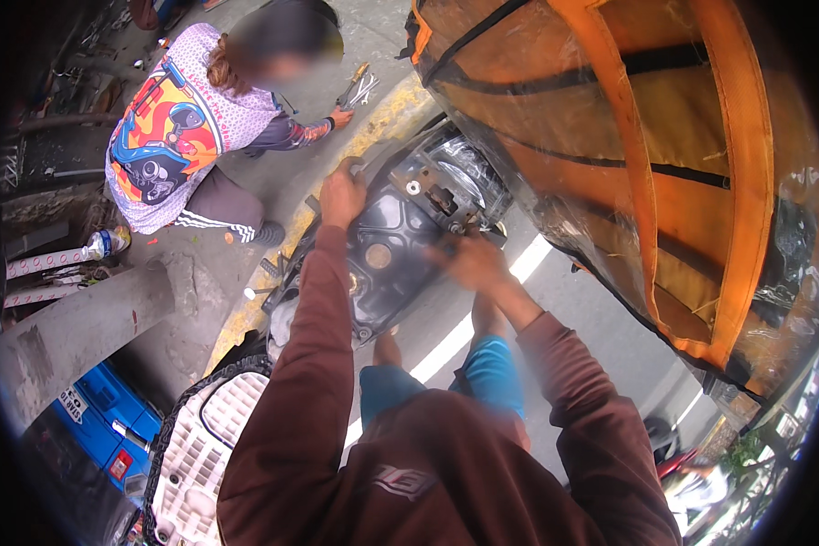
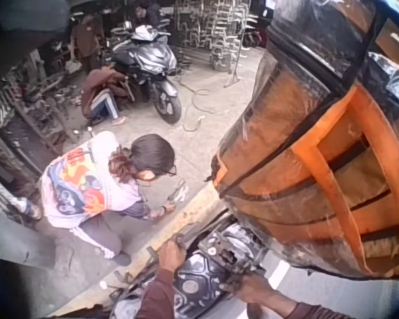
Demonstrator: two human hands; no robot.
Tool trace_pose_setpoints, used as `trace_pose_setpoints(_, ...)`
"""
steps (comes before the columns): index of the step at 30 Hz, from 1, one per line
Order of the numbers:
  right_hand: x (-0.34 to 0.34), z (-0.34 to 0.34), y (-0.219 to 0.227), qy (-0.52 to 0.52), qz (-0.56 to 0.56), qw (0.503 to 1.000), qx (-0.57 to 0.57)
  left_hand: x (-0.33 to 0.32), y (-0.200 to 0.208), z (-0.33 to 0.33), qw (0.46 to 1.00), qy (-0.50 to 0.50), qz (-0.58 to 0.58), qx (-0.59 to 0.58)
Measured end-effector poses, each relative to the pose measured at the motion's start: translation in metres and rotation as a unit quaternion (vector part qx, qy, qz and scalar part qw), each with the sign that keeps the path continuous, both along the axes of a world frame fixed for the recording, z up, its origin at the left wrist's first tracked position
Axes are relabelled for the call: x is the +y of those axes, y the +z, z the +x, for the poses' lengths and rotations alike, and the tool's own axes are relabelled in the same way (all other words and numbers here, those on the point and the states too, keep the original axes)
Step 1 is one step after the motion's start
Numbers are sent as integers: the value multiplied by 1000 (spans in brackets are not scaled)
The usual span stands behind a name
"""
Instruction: The person walks through a cluttered workshop, picks up a screwdriver, and works on a motorcycle's fuel tank area. They then move to the front wheel and use a wrench and socket to adjust the brake caliper. The person continues to manipulate tools and parts around the motorcycle.
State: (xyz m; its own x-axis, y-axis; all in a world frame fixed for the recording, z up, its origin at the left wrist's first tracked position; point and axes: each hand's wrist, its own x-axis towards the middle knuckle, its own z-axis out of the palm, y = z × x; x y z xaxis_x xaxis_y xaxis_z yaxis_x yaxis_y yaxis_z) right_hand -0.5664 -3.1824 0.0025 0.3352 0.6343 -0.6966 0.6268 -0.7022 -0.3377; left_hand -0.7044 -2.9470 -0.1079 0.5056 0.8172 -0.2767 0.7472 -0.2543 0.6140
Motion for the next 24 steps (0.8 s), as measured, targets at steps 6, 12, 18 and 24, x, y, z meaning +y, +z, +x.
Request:
trace_pose_setpoints(6,2,2,3,-47,25,998,-19,52,-41,27,987,-83,-33,131)
trace_pose_setpoints(12,1,5,-3,-56,46,997,-8,69,-73,47,974,-139,-60,169)
trace_pose_setpoints(18,-1,6,-3,-51,48,997,-17,50,-18,42,991,-90,-70,-75)
trace_pose_setpoints(24,2,7,2,-52,61,996,-44,-2,-2,33,995,-73,55,-51)
